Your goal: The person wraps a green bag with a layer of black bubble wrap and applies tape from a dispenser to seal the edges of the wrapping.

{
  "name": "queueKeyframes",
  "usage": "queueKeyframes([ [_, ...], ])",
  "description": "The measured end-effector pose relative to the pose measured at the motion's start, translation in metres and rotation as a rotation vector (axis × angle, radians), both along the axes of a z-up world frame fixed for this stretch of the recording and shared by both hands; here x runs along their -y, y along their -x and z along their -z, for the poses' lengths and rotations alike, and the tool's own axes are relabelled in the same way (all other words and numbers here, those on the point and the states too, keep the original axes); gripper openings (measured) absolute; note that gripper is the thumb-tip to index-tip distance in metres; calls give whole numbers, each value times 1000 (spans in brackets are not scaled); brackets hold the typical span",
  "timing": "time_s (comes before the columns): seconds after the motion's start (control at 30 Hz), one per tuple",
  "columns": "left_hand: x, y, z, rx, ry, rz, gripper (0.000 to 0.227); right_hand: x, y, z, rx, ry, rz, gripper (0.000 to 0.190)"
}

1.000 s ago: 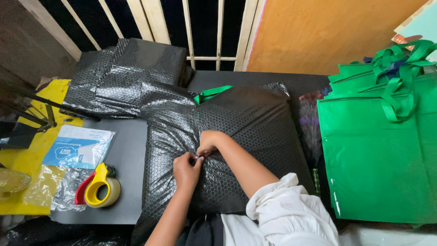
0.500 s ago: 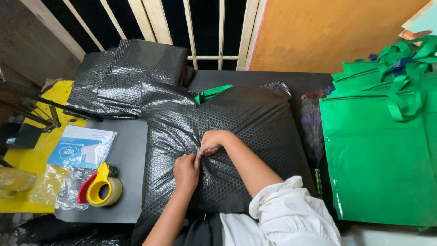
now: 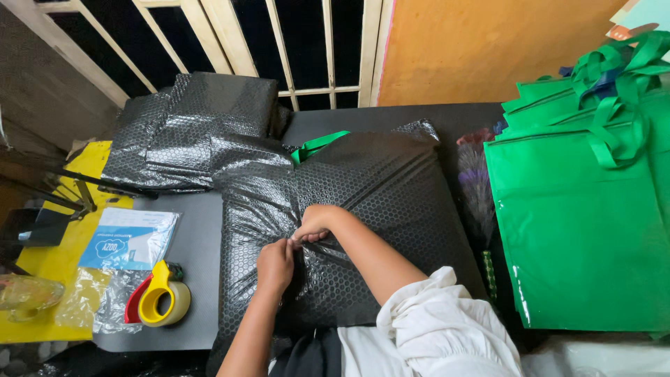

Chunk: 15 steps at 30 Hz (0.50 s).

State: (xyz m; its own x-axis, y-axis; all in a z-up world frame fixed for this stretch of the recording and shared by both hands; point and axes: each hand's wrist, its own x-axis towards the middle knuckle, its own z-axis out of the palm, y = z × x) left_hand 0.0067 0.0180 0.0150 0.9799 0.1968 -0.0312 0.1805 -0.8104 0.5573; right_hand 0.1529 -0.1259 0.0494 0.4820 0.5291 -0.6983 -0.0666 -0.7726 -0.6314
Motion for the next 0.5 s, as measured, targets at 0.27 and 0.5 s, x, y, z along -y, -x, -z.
queueKeyframes([
  [0.27,-1,1,-31,-126,121,-30,40,-4,0,4,39,50,-16,47],
  [0.5,1,-3,-8,-54,-31,-113,37,-9,6,-5,75,101,14,45],
])
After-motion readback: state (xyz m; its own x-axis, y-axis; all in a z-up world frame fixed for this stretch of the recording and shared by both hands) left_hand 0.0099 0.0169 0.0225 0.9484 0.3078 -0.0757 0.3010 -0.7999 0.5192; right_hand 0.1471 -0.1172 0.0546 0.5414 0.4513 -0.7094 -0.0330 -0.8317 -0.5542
